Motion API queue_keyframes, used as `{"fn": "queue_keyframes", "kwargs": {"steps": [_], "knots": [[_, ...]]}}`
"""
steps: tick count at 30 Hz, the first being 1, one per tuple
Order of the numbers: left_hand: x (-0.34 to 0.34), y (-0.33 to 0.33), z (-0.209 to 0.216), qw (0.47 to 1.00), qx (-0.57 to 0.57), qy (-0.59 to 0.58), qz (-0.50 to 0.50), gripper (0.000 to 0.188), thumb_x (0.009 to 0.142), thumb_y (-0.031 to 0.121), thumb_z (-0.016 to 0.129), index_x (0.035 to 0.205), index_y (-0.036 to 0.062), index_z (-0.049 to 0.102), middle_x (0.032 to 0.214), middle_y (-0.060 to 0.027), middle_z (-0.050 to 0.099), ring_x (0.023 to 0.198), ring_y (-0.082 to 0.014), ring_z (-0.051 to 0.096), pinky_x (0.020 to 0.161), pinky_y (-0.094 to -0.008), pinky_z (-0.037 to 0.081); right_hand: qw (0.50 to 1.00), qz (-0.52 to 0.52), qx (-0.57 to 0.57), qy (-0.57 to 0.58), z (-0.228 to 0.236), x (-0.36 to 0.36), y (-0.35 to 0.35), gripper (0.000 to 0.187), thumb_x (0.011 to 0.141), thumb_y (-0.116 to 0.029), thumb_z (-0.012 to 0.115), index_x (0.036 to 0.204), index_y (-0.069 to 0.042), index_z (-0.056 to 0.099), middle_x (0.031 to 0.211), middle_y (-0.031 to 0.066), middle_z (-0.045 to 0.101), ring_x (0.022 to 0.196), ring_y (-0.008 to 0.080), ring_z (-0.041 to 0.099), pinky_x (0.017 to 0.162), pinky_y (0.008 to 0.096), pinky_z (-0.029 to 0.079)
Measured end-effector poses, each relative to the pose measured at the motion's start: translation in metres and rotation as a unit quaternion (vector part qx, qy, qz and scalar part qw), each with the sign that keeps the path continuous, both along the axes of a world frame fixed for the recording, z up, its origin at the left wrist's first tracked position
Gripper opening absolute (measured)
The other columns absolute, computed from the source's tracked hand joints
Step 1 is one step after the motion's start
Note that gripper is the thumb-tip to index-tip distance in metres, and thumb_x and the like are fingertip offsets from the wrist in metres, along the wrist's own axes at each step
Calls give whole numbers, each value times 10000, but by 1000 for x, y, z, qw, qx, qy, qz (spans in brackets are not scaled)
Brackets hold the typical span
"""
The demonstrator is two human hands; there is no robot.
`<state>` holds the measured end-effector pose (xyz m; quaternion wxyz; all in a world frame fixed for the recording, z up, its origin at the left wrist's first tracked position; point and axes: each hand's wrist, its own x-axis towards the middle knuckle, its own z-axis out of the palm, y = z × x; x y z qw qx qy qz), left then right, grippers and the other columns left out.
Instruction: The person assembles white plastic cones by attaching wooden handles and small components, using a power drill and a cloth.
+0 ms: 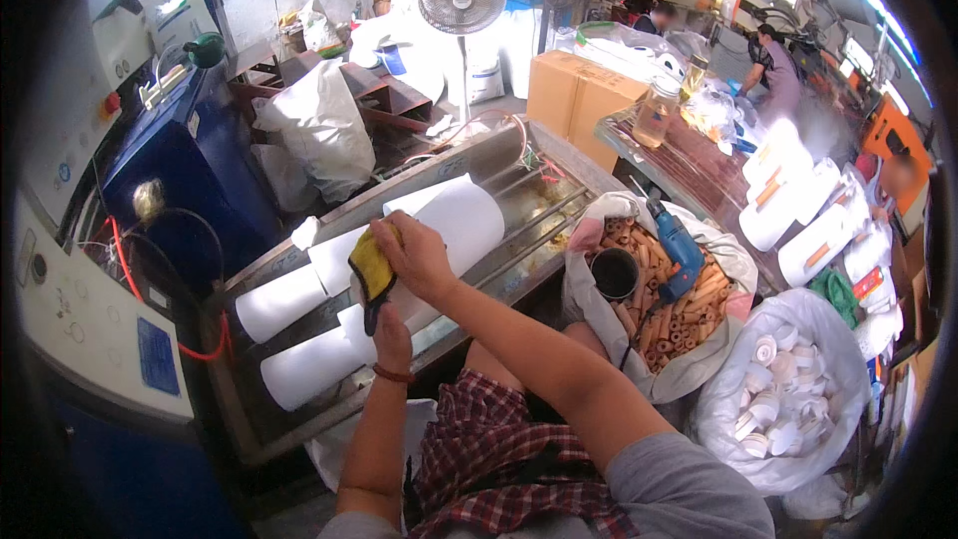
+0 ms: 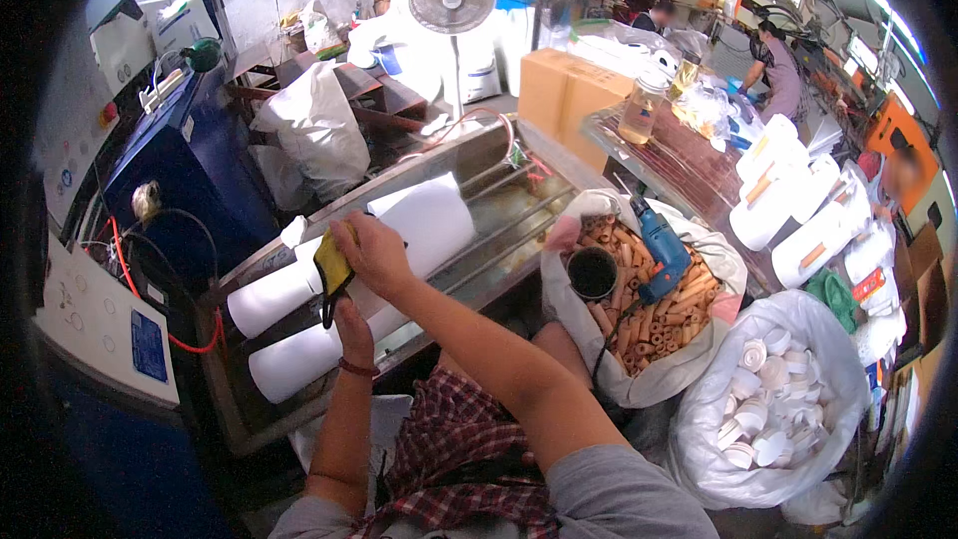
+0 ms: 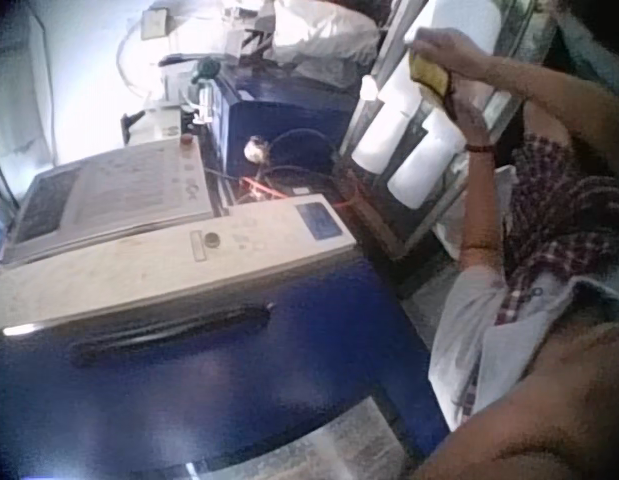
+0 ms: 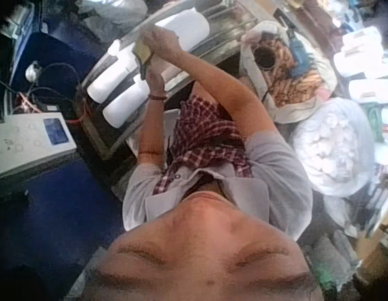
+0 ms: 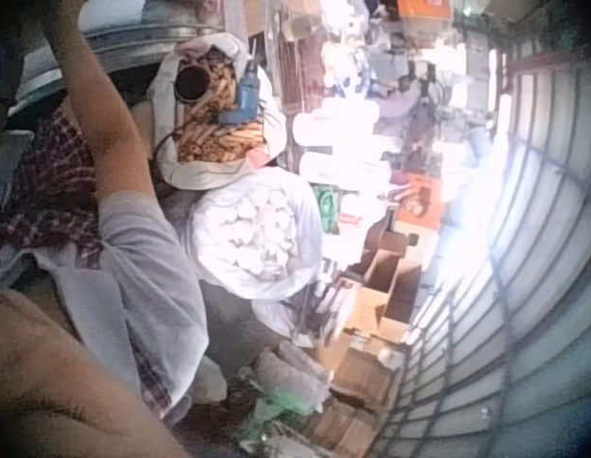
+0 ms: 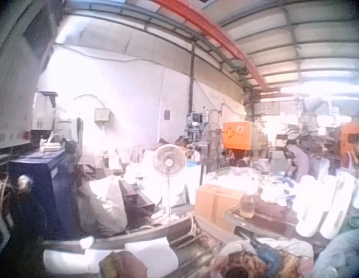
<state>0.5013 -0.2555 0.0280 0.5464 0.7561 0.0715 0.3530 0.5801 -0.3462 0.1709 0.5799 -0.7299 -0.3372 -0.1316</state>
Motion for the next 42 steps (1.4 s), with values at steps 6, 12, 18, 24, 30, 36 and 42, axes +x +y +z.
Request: {"fn": "queue_keyframes", "kwargs": {"steps": [6,12,18,24,30,36,42], "knots": [[-2,-26,43,905,-414,-77,53,491,991,400,277,1242,4,424,1233,-93,468,1123,-193,456,972,-318,347,985,67,-77,-138,-29,-20,-13,253,862,-139,569,1083,-34,505,1092,152,571,1027,355,525,881,430,406],[-11,-11,37,956,-271,-74,86,493,982,381,297,1263,-7,412,1221,-115,475,1147,-213,436,992,-316,316,910,-35,-291,-294,-47,-11,-66,350,806,-210,613,1114,-66,530,1318,102,468,1222,274,431,972,468,327],[-29,-32,48,961,-228,-158,-3,530,853,416,559,1121,-26,443,1078,-83,491,980,-175,498,891,-300,405,878,93,-323,-340,-31,-5,-57,457,797,-362,597,1189,-131,554,1405,68,390,1304,275,343,1027,558,232],[-59,-19,45,986,-139,-89,-20,728,665,592,735,987,-3,466,949,-48,520,876,-143,533,804,-277,442,888,115,-441,-64,-23,65,-56,466,883,-462,459,1164,-113,588,1139,127,603,1059,293,561,970,470,335],[-52,-44,46,989,-113,-84,-47,784,643,648,720,998,-9,481,918,-33,526,859,-128,527,768,-268,450,853,241,-447,119,1,48,-76,454,903,-426,424,1141,-77,588,1033,172,620,912,342,595,810,407,450],[-52,-32,23,952,-297,-2,79,733,870,575,501,1283,-19,382,1126,-93,504,1028,-204,505,900,-339,419,897,149,-291,-297,-4,-12,-107,370,823,-292,554,1123,-76,554,1156,108,570,1064,273,543,916,385,406],[-69,-21,52,850,-524,48,-35,774,895,662,287,1400,75,298,1379,-115,394,1253,-282,384,1057,-413,298,883,13,-351,-311,-32,-52,-236,291,698,-142,571,986,-100,571,1125,55,555,1062,251,520,916,391,402]]}}
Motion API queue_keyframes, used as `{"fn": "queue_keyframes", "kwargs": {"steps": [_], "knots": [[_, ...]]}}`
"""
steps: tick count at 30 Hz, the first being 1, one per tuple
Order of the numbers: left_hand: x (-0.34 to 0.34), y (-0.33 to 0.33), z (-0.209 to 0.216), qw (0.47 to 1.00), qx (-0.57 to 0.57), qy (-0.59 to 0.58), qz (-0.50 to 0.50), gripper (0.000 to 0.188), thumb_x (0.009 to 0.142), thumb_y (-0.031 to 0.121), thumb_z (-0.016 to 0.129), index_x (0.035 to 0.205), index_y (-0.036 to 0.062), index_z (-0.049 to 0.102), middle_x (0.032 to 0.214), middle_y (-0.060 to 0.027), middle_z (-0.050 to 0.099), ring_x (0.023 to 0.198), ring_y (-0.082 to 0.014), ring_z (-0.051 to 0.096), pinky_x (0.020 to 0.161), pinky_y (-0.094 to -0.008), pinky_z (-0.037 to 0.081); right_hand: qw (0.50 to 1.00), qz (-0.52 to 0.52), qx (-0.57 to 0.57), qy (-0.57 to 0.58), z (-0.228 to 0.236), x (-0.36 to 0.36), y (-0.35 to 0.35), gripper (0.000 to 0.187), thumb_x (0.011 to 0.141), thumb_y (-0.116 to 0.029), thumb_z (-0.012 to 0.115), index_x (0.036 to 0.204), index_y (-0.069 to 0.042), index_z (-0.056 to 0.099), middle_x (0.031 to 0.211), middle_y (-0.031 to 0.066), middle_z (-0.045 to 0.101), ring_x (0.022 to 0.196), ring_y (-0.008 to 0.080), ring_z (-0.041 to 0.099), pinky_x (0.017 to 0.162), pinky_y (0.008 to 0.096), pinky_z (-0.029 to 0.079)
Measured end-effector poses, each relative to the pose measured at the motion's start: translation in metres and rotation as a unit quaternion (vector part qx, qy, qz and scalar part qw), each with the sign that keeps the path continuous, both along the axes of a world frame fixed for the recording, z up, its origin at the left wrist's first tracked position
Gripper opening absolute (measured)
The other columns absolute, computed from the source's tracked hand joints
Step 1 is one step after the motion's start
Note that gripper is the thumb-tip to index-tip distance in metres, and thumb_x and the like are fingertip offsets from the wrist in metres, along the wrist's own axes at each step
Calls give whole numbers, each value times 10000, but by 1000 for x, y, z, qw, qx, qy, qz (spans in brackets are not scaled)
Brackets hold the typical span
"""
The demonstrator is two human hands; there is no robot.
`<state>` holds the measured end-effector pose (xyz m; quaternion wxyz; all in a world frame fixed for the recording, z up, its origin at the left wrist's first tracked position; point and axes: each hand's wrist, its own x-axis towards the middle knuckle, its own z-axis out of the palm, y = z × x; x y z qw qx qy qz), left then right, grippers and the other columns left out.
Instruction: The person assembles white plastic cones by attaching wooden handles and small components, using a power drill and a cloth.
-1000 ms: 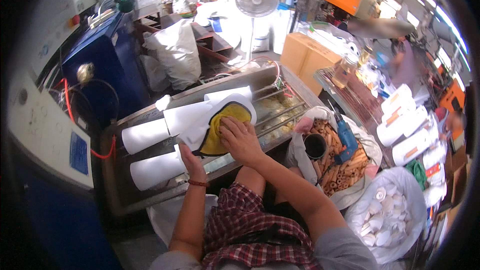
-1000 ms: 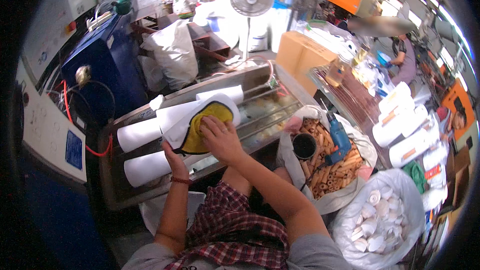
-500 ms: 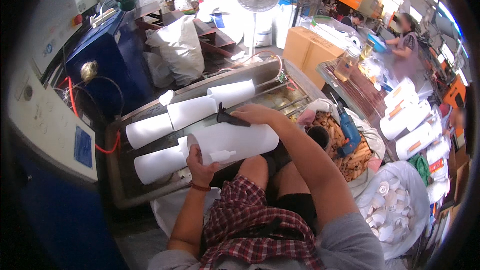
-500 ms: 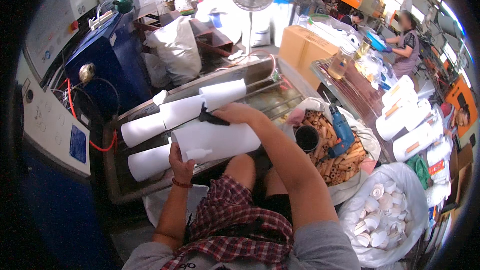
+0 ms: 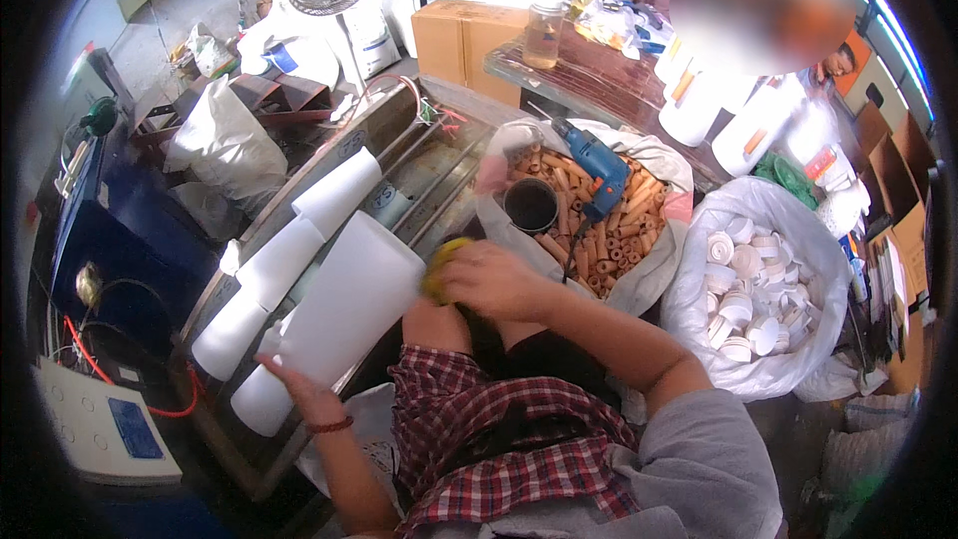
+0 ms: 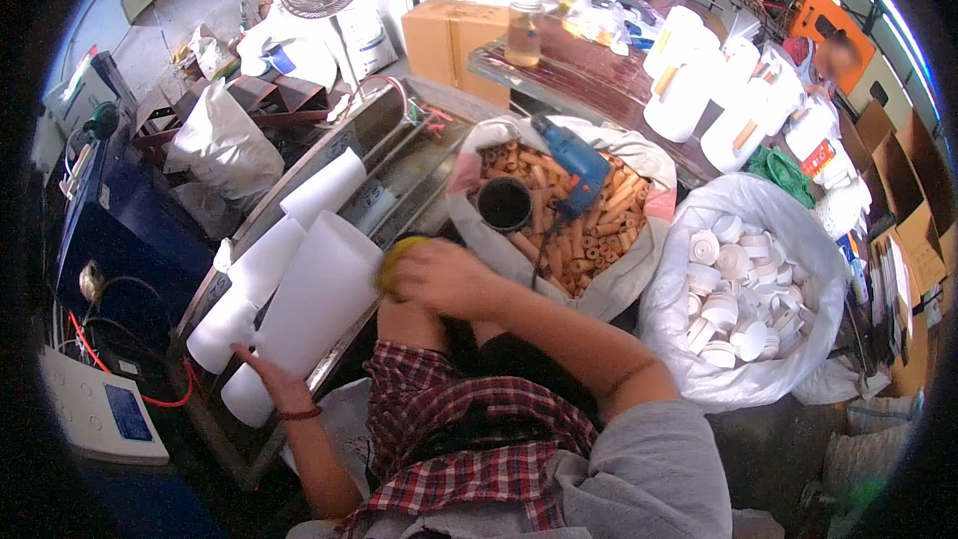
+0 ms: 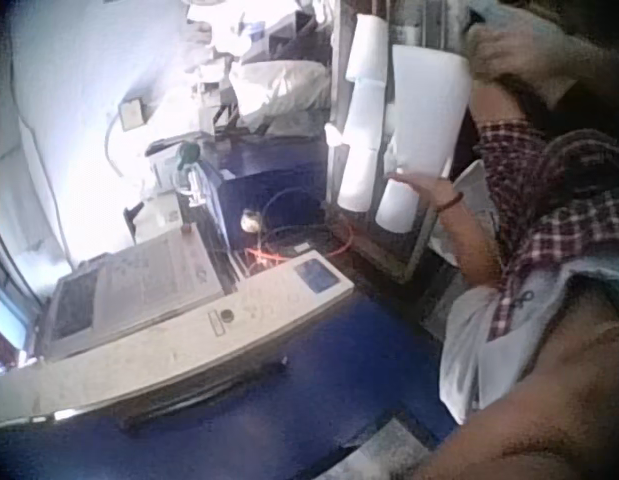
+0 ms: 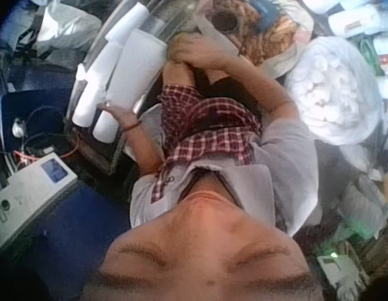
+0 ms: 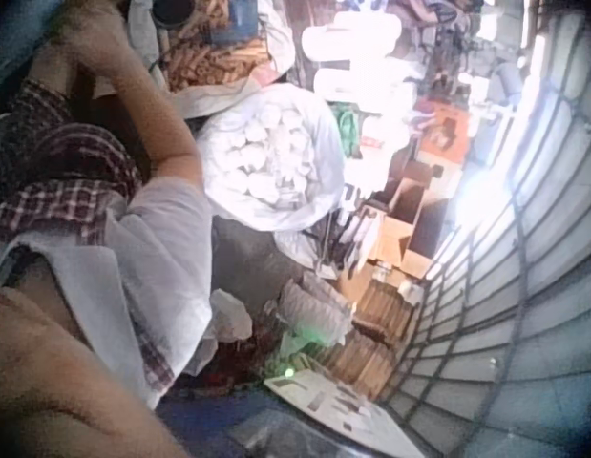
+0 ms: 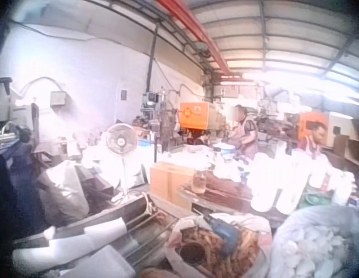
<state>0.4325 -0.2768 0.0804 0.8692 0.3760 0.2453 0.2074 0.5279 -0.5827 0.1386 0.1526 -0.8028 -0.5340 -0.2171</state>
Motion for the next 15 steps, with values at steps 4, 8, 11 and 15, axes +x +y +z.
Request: {"fn": "queue_keyframes", "kwargs": {"steps": [4,8,11,15], "knots": [[-30,-9,17,998,-38,38,-20,753,879,648,367,1394,103,303,1369,-102,387,1232,-278,395,1034,-411,329,962,-270,53,1,-9,-9,-124,223,634,-11,551,842,-62,615,971,90,617,903,291,578,806,387,461],[-53,2,-56,984,107,66,-128,617,894,524,495,1317,90,380,1262,-68,458,1140,-224,456,939,-364,408,818,-548,-170,32,-39,-30,-232,314,714,-179,654,997,-62,590,1072,100,559,1050,275,520,843,414,427],[-62,-19,-56,957,184,94,-203,601,886,479,546,1269,31,425,1169,-74,521,1054,-213,511,884,-343,437,826,-534,-138,115,-40,-22,-247,346,731,-256,659,1009,-76,560,1107,89,539,1083,256,504,843,438,416],[-52,-34,-42,912,290,177,-230,470,891,307,580,1200,-21,449,1109,-112,546,1000,-198,524,880,-339,423,835,-517,-39,181,-75,37,-273,409,758,-287,653,1067,-46,536,1073,149,581,1025,317,546,829,421,436]]}}
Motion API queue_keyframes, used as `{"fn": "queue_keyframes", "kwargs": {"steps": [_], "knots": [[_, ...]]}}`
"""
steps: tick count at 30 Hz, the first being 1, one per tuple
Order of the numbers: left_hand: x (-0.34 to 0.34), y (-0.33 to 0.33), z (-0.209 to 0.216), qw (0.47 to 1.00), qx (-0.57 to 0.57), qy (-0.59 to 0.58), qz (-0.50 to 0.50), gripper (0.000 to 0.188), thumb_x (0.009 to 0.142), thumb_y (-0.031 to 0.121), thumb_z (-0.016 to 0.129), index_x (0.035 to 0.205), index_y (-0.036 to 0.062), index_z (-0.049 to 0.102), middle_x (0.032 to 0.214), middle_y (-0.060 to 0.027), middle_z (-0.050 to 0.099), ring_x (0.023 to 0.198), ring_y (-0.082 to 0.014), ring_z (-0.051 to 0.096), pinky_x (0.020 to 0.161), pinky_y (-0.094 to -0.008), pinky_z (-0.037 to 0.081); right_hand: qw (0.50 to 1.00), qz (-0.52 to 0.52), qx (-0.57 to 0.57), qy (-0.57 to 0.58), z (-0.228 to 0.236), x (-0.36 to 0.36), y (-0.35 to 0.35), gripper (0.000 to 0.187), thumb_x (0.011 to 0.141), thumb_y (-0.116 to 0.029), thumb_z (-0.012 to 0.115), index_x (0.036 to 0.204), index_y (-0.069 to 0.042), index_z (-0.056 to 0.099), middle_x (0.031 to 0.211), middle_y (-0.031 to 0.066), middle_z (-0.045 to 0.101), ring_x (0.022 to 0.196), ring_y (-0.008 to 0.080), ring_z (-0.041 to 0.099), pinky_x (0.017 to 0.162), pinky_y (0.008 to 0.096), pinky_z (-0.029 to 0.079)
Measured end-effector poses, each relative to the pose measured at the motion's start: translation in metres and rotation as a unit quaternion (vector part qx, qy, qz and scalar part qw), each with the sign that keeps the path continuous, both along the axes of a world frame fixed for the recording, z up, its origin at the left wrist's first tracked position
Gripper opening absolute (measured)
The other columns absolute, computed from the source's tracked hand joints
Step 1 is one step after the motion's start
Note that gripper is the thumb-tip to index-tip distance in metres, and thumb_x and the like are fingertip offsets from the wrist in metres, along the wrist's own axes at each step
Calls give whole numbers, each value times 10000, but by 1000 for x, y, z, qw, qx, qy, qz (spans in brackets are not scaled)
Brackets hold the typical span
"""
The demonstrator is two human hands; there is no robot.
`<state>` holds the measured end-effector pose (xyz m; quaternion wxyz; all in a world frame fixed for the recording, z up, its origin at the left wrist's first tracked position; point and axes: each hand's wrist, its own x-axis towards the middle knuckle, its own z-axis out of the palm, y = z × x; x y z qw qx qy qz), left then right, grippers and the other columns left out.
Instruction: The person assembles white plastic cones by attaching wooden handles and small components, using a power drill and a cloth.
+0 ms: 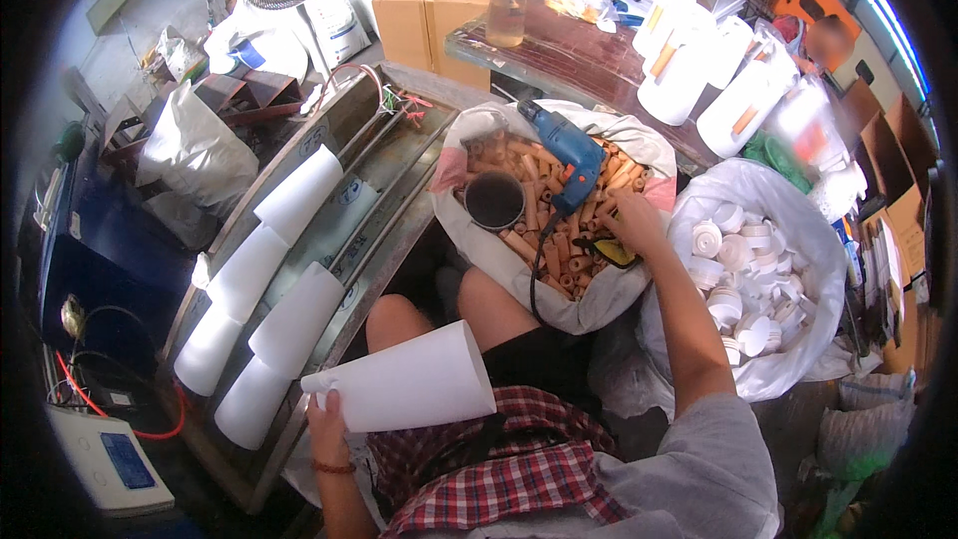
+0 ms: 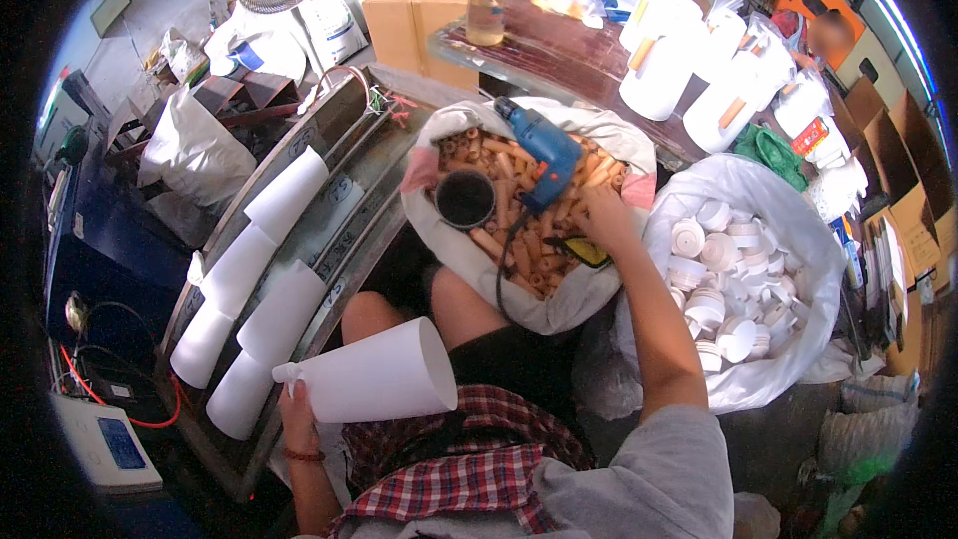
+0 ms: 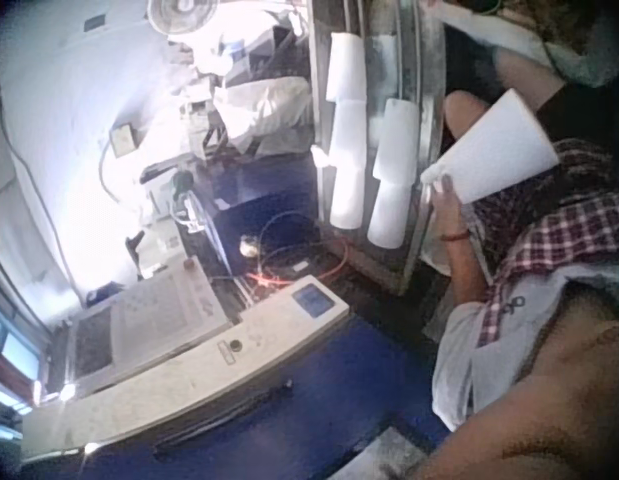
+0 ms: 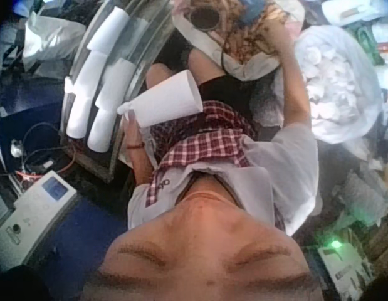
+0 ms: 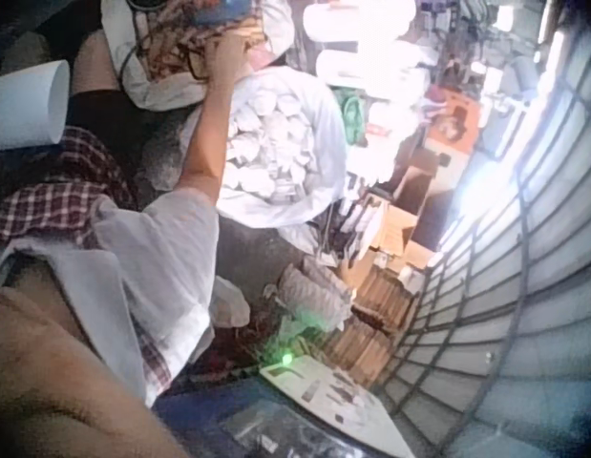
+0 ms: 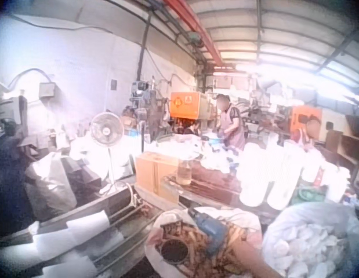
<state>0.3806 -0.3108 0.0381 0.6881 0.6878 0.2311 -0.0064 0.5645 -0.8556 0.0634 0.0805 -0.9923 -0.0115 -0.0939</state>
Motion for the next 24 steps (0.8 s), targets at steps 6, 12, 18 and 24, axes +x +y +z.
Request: {"fn": "queue_keyframes", "kwargs": {"steps": [6,12,18,24], "knots": [[8,-9,2,972,216,-79,-49,776,684,155,754,1305,4,313,1179,-142,517,1052,-240,509,913,-350,420,994,-52,9,91,-35,49,-11,312,780,-295,626,931,-25,582,871,174,637,883,343,610,744,449,463],[10,-22,25,965,199,-166,-39,850,617,36,762,1316,19,279,1182,-149,519,1102,-261,502,974,-403,403,968,5,-234,95,59,18,15,264,867,-359,500,915,-162,669,782,103,640,689,293,616,589,417,441],[23,-21,22,961,210,-168,-65,826,632,175,825,1295,12,360,1032,-116,572,961,-222,560,861,-350,458,994,104,21,24,121,-30,86,269,799,-230,649,989,-40,637,859,113,660,745,276,629,661,368,474],[23,-21,33,949,258,-151,-100,790,615,330,830,1234,53,426,1031,-147,575,940,-297,567,824,-383,465,924,336,90,160,112,-68,247,318,808,-261,656,1039,-46,615,878,129,637,831,311,607,742,396,465]]}}
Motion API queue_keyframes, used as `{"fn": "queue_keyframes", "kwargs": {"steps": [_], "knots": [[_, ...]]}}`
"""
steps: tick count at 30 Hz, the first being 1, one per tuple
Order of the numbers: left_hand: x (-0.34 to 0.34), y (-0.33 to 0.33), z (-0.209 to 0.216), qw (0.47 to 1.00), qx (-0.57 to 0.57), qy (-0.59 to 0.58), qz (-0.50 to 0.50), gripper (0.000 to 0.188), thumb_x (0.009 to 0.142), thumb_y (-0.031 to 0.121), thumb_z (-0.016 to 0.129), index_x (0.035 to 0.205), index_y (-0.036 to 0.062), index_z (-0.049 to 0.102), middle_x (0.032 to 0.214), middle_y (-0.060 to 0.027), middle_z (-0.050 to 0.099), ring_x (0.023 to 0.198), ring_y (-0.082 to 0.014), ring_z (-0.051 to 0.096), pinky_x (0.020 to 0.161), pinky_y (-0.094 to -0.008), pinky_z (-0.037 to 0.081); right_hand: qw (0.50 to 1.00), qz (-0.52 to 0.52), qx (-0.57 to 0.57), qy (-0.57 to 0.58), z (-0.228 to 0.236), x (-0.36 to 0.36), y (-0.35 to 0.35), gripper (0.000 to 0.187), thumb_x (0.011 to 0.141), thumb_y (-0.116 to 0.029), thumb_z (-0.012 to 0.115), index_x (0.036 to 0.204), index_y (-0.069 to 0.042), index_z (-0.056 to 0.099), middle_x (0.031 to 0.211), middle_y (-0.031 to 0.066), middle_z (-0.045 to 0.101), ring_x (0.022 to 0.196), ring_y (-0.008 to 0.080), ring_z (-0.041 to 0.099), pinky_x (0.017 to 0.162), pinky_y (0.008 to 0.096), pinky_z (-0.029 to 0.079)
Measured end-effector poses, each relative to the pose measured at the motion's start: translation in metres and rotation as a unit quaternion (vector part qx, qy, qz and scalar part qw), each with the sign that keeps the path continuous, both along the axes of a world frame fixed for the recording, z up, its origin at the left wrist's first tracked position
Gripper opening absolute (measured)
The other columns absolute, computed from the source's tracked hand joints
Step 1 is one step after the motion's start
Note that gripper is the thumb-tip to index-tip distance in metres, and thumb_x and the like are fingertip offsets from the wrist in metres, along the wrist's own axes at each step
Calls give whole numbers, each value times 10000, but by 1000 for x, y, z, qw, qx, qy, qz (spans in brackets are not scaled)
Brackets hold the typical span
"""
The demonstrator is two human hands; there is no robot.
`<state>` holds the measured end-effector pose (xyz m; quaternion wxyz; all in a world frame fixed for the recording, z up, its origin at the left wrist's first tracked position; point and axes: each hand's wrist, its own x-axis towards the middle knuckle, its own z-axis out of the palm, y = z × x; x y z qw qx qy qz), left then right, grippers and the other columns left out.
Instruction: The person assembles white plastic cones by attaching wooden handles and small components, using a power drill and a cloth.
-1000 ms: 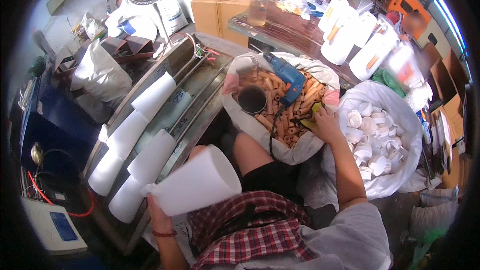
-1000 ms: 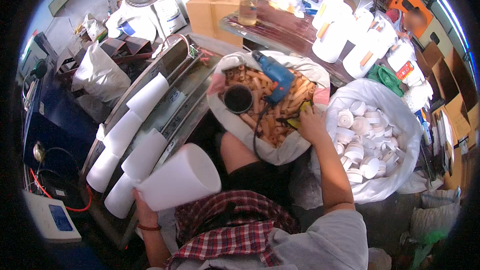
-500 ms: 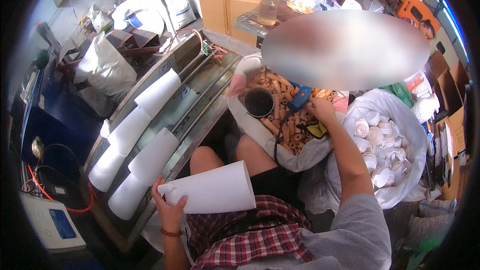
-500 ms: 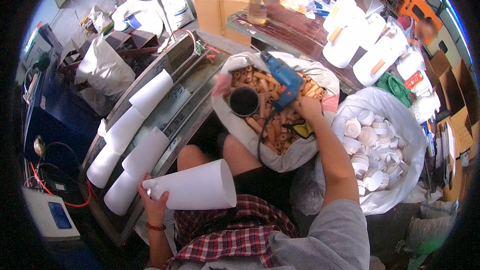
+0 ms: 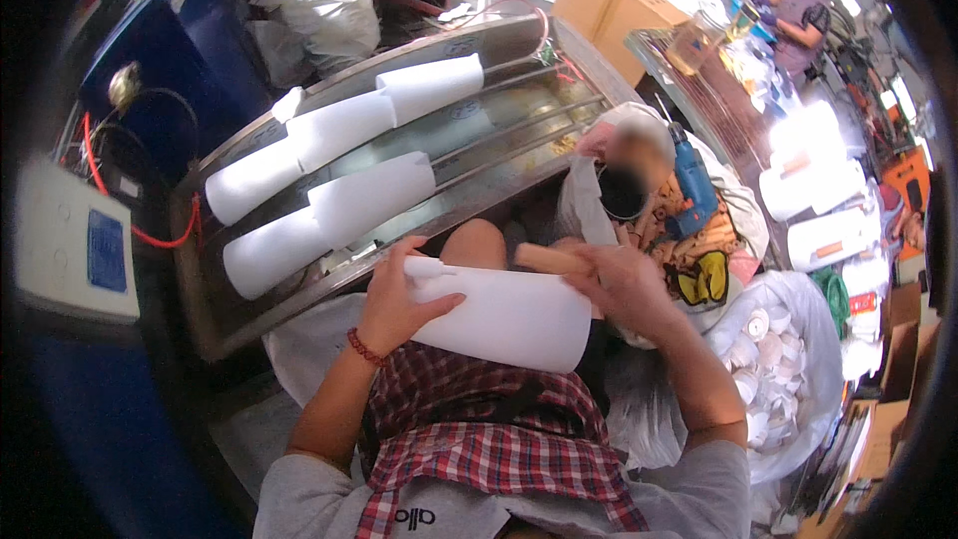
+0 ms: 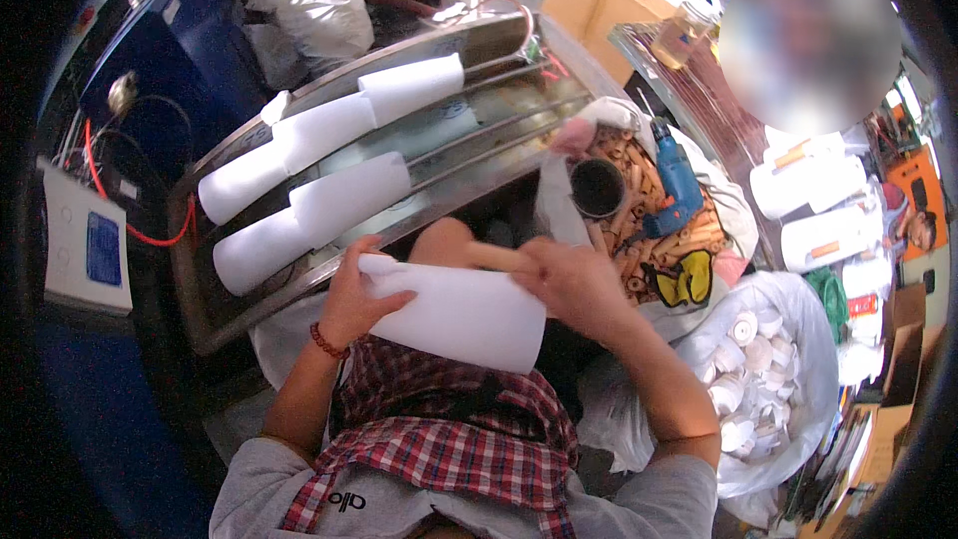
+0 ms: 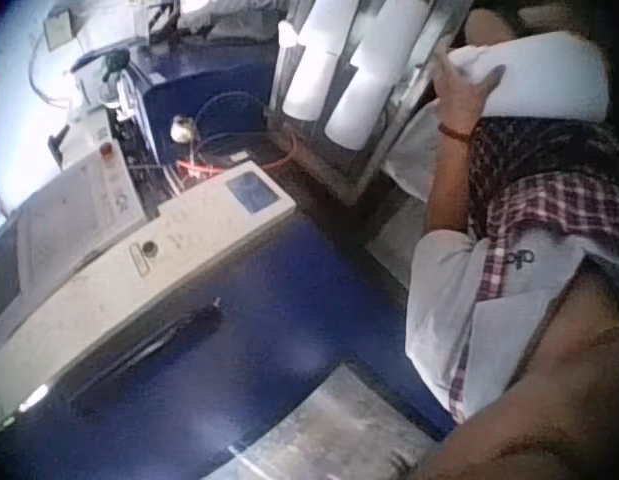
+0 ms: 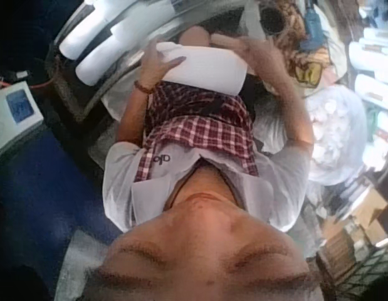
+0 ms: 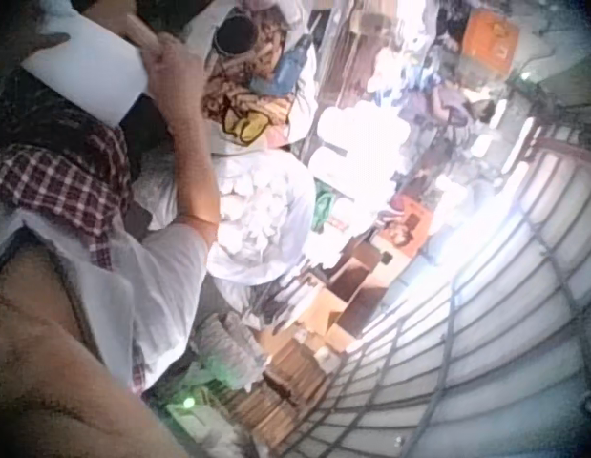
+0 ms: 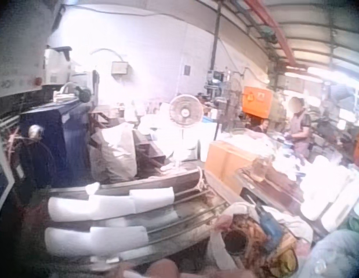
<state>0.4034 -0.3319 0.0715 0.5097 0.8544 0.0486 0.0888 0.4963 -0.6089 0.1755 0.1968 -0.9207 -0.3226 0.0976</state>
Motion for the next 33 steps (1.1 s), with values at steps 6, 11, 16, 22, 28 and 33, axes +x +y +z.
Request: {"fn": "queue_keyframes", "kwargs": {"steps": [6,11,16,22,28,33], "knots": [[-7,-3,7,998,56,-25,11,757,604,305,837,1198,70,432,1030,-129,555,950,-281,561,834,-373,458,985,153,60,-50,-38,-1,55,318,825,-263,639,1017,-21,565,870,125,620,807,306,605,725,408,463],[-6,-4,5,997,69,-14,13,741,602,328,833,1171,73,434,1047,-131,553,974,-293,550,847,-382,448,985,155,60,-42,-43,-1,59,332,837,-262,626,1061,-33,536,890,131,617,820,309,603,726,405,464],[-8,-1,2,998,56,2,24,753,615,376,816,1189,80,430,1048,-128,577,988,-327,540,859,-413,427,992,111,51,-34,-31,-1,45,320,838,-256,625,1065,-47,540,916,136,616,848,314,604,725,400,466],[-6,-4,6,999,30,18,7,752,605,366,824,1176,72,433,1040,-129,573,993,-329,534,878,-413,421,984,164,34,-60,-34,-7,60,299,839,-260,618,1031,-47,534,879,120,615,825,293,611,712,383,475],[-12,-10,9,999,49,2,-10,787,578,367,836,1165,51,417,1048,-140,544,989,-335,522,877,-407,419,946,247,-59,-202,-40,-15,81,259,862,-283,573,950,-54,489,749,67,581,646,253,624,578,371,492],[-18,-16,8,994,100,-46,-19,823,562,380,844,1169,36,408,1054,-136,536,1006,-345,508,887,-425,412,970,241,-33,-18,-34,-14,92,287,878,-294,550,1044,-64,505,740,132,597,661,309,617,599,398,493]]}}
